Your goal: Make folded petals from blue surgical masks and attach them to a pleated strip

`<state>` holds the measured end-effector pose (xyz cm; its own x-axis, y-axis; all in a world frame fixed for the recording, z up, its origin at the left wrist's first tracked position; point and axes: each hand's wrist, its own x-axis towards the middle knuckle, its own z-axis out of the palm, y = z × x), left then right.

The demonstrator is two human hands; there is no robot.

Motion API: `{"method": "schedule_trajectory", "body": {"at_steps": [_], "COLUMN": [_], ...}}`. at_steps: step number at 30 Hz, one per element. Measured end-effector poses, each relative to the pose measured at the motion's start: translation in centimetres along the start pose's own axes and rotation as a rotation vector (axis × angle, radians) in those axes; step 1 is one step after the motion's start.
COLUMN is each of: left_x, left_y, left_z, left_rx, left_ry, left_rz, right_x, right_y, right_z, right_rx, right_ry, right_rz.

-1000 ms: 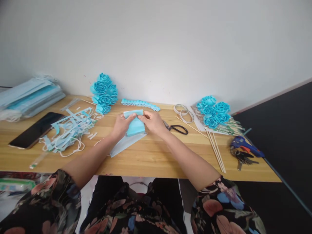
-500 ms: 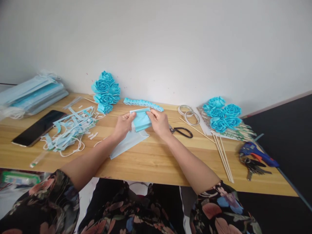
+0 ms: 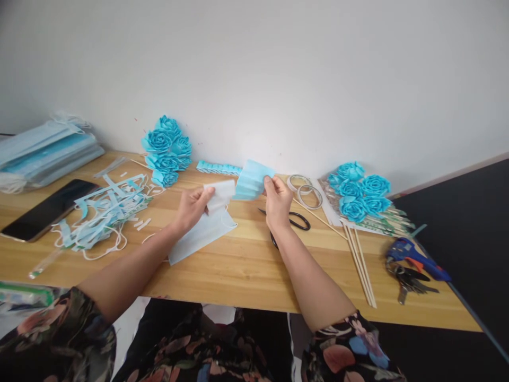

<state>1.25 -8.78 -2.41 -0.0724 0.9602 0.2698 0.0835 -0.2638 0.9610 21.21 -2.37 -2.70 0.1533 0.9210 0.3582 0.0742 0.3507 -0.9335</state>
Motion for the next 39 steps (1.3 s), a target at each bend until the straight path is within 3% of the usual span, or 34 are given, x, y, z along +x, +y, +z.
{"method": "schedule_trajectory", "body": {"at_steps": [3, 5, 7, 10, 13, 15, 18, 20, 24, 27, 32, 34, 39], "left_x": [-0.6, -0.9, -0.9, -0.6, -0.1, 0.2, 0.6, 0.7, 0.8, 0.7, 0.5, 0.4, 0.3], "left_y": [0.8, 1.2, 1.2, 0.8, 0.4, 0.2, 0.0, -0.2, -0.5, -0.4, -0.2, -0.2, -0.2], "left_z": [0.3, 0.5, 0.6, 0.6, 0.7, 0.7, 0.5, 0.3, 0.2, 0.2, 0.4, 0.4, 0.6], "left_rx": [0.112, 0.11, 0.056, -0.159, -0.491, -0.652, -0.727, -0.73, -0.726, -0.698, -0.687, -0.691, -0.659], "left_ry": [-0.329, -0.39, -0.337, -0.28, -0.313, -0.274, -0.141, -0.07, 0.018, 0.014, -0.049, -0.057, -0.1], "left_rz": [0.145, 0.199, 0.16, -0.043, -0.249, -0.32, -0.361, -0.382, -0.391, -0.405, -0.371, -0.359, -0.345], "right_x": [-0.2, -0.4, -0.9, -1.9, -3.2, -3.8, -4.2, -4.1, -4.0, -4.1, -4.4, -4.2, -3.6], "right_y": [-0.6, -1.1, -1.6, -2.5, -3.1, -3.0, -2.4, -2.0, -1.4, -1.3, -1.3, -1.3, -0.9], "right_z": [0.0, 0.0, 0.0, 0.1, 0.5, 0.8, 1.2, 1.4, 1.5, 1.5, 1.3, 1.3, 1.4], "right_rx": [-0.045, -0.057, -0.052, -0.051, -0.101, -0.166, -0.263, -0.29, -0.297, -0.328, -0.303, -0.279, -0.155], "right_ry": [0.051, 0.081, 0.092, 0.029, -0.199, -0.389, -0.588, -0.635, -0.623, -0.574, -0.304, -0.236, -0.252], "right_rz": [-0.08, -0.115, -0.133, -0.16, -0.249, -0.346, -0.455, -0.483, -0.47, -0.406, -0.239, -0.243, -0.241]}}
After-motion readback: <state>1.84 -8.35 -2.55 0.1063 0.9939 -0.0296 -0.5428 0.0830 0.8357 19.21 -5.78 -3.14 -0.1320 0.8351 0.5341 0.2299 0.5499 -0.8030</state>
